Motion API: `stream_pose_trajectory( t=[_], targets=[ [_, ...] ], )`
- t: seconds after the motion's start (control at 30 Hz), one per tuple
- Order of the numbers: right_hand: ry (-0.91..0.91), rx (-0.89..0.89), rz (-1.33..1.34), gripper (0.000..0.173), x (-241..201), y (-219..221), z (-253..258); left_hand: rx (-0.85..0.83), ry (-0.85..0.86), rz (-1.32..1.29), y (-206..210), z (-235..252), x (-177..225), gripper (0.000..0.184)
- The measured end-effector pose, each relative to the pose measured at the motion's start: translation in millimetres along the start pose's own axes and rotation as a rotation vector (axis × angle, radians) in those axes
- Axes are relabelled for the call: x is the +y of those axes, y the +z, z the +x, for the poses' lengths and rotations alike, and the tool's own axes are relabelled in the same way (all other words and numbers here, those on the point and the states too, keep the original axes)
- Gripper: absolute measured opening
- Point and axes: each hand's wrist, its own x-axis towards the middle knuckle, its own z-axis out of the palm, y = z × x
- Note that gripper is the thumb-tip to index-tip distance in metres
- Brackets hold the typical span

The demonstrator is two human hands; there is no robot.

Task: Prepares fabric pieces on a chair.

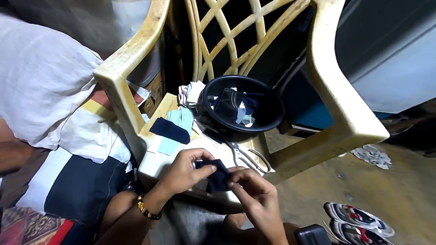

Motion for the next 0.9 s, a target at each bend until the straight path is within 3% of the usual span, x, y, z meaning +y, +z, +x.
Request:
stream_pose_trajectory(
  t=[0.1,0.33,0.4,0.47,0.9],
  targets=[
    [0.146,-0.070,0.225,0.017,2,-6,1,-0.066,-0.109,-0.144,-4,1,4,0.009],
    [0.199,-0.058,0.315,0.031,8,-7,2,-0.071,-0.219,-0.250,-6,2,7,0.023],
    [0.190,-0.038,0.311,0.032,9,-6,2,-0.100,-0.222,-0.291,-7,2,7,0.043],
    [0.170,-0.035,0.288,0.028,10,-7,2,-0.109,-0.210,-0.293,-7,1,6,0.051],
    [0.148,0.098,0.262,0.025,12,-5,1,-0.111,-0.160,-0.316,-12,3,3,0.031]
  ],
)
